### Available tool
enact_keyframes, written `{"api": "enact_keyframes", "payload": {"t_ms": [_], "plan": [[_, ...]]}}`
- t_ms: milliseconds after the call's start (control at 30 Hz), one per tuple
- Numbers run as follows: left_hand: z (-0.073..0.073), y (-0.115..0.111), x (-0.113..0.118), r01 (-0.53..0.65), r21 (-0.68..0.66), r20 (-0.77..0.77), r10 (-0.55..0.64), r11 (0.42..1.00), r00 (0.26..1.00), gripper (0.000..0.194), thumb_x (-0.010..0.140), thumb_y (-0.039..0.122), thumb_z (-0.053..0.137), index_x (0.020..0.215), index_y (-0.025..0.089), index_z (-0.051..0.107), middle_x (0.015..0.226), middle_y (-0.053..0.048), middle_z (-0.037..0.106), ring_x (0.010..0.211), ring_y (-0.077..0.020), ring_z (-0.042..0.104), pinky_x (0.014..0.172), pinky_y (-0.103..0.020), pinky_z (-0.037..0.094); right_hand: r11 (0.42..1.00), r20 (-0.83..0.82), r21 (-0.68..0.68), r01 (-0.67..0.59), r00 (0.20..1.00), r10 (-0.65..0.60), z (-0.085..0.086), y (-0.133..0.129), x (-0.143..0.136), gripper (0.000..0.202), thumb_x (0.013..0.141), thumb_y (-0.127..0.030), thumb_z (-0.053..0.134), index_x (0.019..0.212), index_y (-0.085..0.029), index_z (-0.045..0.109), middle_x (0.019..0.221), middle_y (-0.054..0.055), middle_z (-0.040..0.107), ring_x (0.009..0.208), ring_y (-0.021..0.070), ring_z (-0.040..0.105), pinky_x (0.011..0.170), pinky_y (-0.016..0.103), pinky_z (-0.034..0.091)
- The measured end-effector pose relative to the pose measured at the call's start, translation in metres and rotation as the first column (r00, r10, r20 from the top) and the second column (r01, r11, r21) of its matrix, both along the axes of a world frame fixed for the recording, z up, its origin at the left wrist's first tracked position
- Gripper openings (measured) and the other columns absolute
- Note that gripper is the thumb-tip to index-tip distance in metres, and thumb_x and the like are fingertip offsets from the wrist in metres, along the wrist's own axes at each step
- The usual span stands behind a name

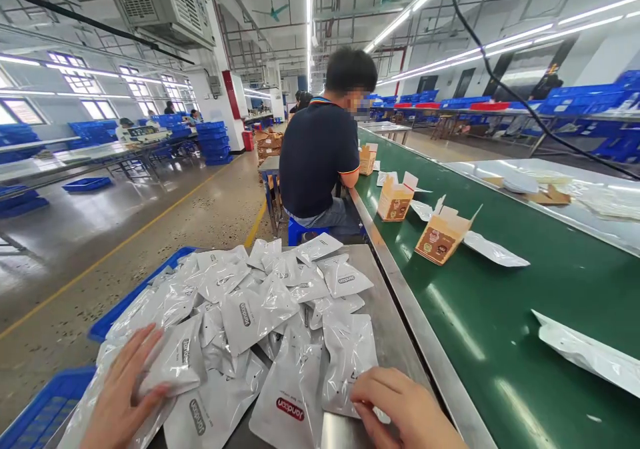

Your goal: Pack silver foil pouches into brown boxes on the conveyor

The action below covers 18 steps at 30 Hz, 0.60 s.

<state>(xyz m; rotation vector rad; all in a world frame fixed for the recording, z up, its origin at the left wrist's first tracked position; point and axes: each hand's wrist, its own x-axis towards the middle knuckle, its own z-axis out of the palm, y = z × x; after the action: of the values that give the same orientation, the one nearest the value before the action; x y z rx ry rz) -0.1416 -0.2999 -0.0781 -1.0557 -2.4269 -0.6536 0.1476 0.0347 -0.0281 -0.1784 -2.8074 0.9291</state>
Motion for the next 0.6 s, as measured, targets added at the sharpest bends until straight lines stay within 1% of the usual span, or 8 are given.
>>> {"api": "enact_keyframes", "payload": {"t_ms": [33,100,200,267,367,467,533,600], "plan": [[0.000,0.004,0.002,0.012,-0.085,-0.073,-0.018,0.996,0.997,0.057,0.084,0.052,0.050,0.135,0.027,0.044,0.142,-0.012,0.045,0.128,-0.0382,0.043,0.101,-0.063,0.037,1.000,0.011,-0.017,0.013,1.000,-0.013,-0.001,0.000,0.002,0.025,0.096,-0.027,0.034,0.087,-0.025,0.058,0.085,-0.001,0.062,0.076,0.0110,0.060,0.068,0.022,0.050],[-0.001,0.012,0.004,0.007,-0.132,-0.217,-0.035,0.991,0.976,0.052,0.084,0.050,0.052,0.129,0.023,0.049,0.135,-0.015,0.050,0.119,-0.0381,0.051,0.097,-0.060,0.041,0.998,0.035,-0.048,0.041,0.999,-0.039,-0.003,-0.001,0.006,0.024,0.096,-0.027,0.035,0.088,-0.024,0.058,0.087,-0.001,0.062,0.079,0.0117,0.060,0.070,0.023,0.049],[0.000,0.022,0.008,-0.013,-0.028,-0.348,0.003,1.000,0.937,0.039,0.086,0.046,0.053,0.111,0.017,0.058,0.114,-0.017,0.061,0.100,-0.0329,0.059,0.090,-0.051,0.046,0.993,0.064,-0.095,0.077,0.995,-0.071,-0.007,-0.002,0.012,0.024,0.097,-0.027,0.034,0.091,-0.025,0.057,0.089,0.000,0.061,0.082,0.0127,0.059,0.074,0.025,0.049],[0.001,0.026,0.011,-0.066,0.053,-0.356,0.081,0.996,0.931,0.033,0.087,0.046,0.054,0.099,0.016,0.059,0.094,-0.013,0.065,0.087,-0.0284,0.062,0.085,-0.045,0.048,0.989,0.075,-0.120,0.086,0.994,-0.078,-0.009,-0.001,0.014,0.024,0.098,-0.029,0.034,0.092,-0.026,0.057,0.090,0.000,0.061,0.083,0.0132,0.059,0.075,0.026,0.048],[0.005,0.029,0.016,-0.237,0.167,-0.227,0.271,0.957,0.935,0.034,0.087,0.051,0.050,0.088,0.018,0.057,0.082,-0.008,0.064,0.079,-0.0247,0.062,0.076,-0.038,0.048,0.985,0.075,-0.143,0.094,0.994,-0.084,-0.011,0.000,0.016,0.025,0.098,-0.029,0.034,0.091,-0.025,0.057,0.090,0.000,0.061,0.082,0.0136,0.058,0.073,0.027,0.047],[0.017,0.030,0.018,-0.426,0.279,-0.004,0.445,0.861,0.896,0.039,0.080,0.058,0.051,0.084,0.020,0.058,0.082,-0.006,0.063,0.071,-0.0224,0.059,0.065,-0.035,0.046,0.983,0.057,-0.161,0.092,0.995,-0.084,-0.012,0.001,0.014,0.024,0.097,-0.029,0.035,0.090,-0.024,0.057,0.088,0.000,0.060,0.081,0.0136,0.058,0.072,0.027,0.046],[0.030,0.033,0.021,-0.499,0.349,0.094,0.500,0.793,0.861,0.039,0.074,0.060,0.055,0.084,0.022,0.059,0.080,-0.003,0.061,0.070,-0.0225,0.056,0.061,-0.034,0.042,0.981,0.042,-0.168,0.097,0.995,-0.091,-0.013,0.002,0.012,0.024,0.098,-0.029,0.035,0.089,-0.024,0.057,0.087,0.000,0.060,0.081,0.0136,0.058,0.072,0.027,0.046],[0.044,0.043,0.027,-0.454,0.438,0.122,0.449,0.776,0.885,0.034,0.072,0.056,0.061,0.086,0.026,0.059,0.079,-0.001,0.058,0.075,-0.0241,0.055,0.061,-0.034,0.040,0.980,0.033,-0.167,0.111,0.994,-0.107,-0.013,0.001,0.010,0.023,0.098,-0.029,0.036,0.089,-0.023,0.057,0.087,0.000,0.060,0.080,0.0136,0.057,0.072,0.027,0.045]]}}
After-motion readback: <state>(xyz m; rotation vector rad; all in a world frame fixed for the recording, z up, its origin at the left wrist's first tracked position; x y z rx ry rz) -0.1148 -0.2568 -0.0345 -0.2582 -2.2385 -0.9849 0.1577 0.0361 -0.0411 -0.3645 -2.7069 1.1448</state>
